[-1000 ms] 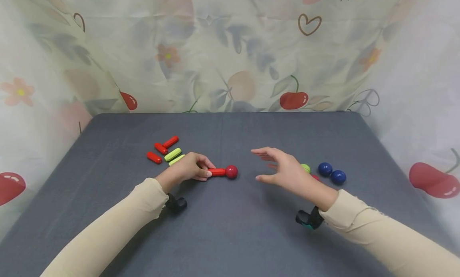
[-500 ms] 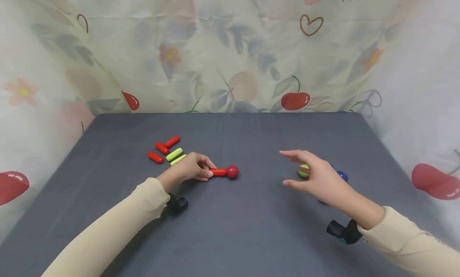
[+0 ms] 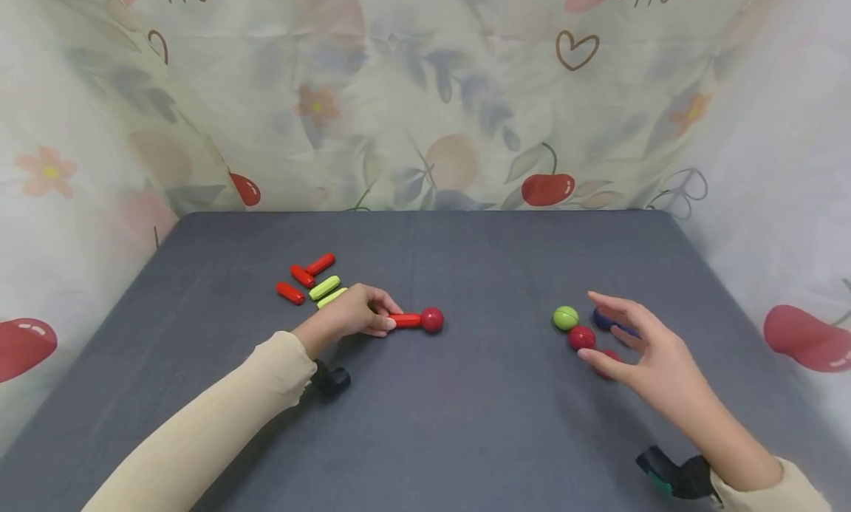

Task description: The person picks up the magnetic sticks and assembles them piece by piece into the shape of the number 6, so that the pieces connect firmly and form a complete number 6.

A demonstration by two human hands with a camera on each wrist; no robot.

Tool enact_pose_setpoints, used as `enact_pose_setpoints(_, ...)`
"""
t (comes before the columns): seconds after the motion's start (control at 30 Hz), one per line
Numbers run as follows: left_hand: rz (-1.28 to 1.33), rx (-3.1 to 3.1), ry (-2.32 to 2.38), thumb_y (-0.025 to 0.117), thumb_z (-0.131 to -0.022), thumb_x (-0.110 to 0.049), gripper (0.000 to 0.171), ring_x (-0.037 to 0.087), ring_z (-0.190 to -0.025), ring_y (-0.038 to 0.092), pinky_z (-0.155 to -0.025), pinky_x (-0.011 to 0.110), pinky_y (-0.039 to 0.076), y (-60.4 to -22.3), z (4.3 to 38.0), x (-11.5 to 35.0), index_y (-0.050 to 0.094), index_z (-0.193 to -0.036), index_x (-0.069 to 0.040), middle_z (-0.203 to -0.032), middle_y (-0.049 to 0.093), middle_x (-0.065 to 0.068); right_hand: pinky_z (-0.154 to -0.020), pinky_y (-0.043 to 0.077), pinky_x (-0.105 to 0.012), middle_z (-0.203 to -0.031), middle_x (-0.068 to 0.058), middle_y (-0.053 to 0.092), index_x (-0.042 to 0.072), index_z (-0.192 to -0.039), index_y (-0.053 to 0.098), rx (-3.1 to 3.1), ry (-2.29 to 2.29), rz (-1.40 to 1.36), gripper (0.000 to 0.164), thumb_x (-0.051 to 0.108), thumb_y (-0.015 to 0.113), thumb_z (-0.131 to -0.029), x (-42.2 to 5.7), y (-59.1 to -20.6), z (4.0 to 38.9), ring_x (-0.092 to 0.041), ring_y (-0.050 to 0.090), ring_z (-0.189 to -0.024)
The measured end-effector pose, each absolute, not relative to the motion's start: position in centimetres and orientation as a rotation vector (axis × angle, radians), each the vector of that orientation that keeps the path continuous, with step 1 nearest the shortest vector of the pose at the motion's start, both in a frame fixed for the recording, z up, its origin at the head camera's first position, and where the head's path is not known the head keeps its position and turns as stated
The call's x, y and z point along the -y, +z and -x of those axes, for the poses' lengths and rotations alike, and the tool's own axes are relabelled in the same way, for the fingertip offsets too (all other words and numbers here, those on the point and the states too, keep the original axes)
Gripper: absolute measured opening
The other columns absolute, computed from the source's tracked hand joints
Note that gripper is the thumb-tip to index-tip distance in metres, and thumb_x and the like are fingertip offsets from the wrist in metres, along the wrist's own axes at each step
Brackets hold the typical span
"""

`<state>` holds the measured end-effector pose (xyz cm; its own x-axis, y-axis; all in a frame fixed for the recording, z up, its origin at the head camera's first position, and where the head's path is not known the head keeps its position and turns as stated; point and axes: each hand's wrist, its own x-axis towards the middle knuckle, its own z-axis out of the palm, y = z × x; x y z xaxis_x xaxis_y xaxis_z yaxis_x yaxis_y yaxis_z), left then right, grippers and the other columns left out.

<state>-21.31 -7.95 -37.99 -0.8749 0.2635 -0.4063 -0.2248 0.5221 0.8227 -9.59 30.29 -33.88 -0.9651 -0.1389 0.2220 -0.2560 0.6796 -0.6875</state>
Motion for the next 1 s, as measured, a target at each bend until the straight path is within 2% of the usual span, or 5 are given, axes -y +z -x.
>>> enact_pose_setpoints(0.2,-0.029,-2.271,1.330,0.073,-0.083,0.000,0.018,0.012,-0.068,0.058,-0.065,0.023,0.056,-38.0,21.3,8.0,0.072,-0.101,-0.004,-0.081,0.059,0.006,-0.083,0.038,0.002,-0.140,0.017,0.044,0.019,-0.145,0.041,2.711,1.182,-0.209,0.072,0.012,0.076,-0.083,-32.6,-36.1,8.3,0.021,0.040,-0.115)
enact_pose_setpoints(0.4,-0.023,-2.272,1.323,0.072,-0.084,-0.001,0.018,0.013,-0.069,0.057,-0.065,0.023,0.056,-37.9,21.3,8.0,0.072,-0.101,-0.004,-0.082,0.059,0.007,-0.076,0.044,-0.001,-0.128,0.019,0.046,0.011,-0.147,0.038,2.761,1.273,-0.065,0.071,0.017,0.075,-0.086,-34.4,-38.0,8.2,0.023,0.044,-0.105)
enact_pose_setpoints(0.53,-0.017,-2.273,1.319,0.072,-0.084,-0.001,0.018,0.013,-0.069,0.057,-0.065,0.023,0.056,-38.0,21.3,8.0,0.072,-0.101,-0.005,-0.081,0.059,0.006,-0.071,0.049,-0.008,-0.130,-0.003,0.050,0.009,-0.148,0.035,2.882,1.265,-0.014,0.072,0.026,0.072,-0.088,-35.1,-38.7,8.7,0.024,0.047,-0.096)
enact_pose_setpoints(0.67,-0.016,-2.279,1.322,0.072,-0.084,0.000,0.017,0.012,-0.069,0.057,-0.064,0.022,0.056,-38.0,21.4,7.9,0.072,-0.100,-0.004,-0.081,0.059,0.006,-0.069,0.052,-0.016,-0.136,-0.027,0.045,0.005,-0.148,0.031,3.024,1.264,0.025,0.075,0.034,0.068,-0.091,-35.3,-38.9,9.3,0.024,0.047,-0.091)
enact_pose_setpoints(1.0,-0.019,-2.262,1.337,0.071,-0.084,0.000,0.017,0.011,-0.067,0.060,-0.065,0.023,0.057,-37.7,21.1,7.9,0.071,-0.101,-0.003,-0.087,0.059,0.008,-0.068,0.048,-0.014,-0.129,-0.032,0.052,-0.005,-0.138,0.042,3.097,1.160,-0.032,0.068,0.029,0.072,-0.088,-35.3,-39.4,10.4,0.022,0.046,-0.085)
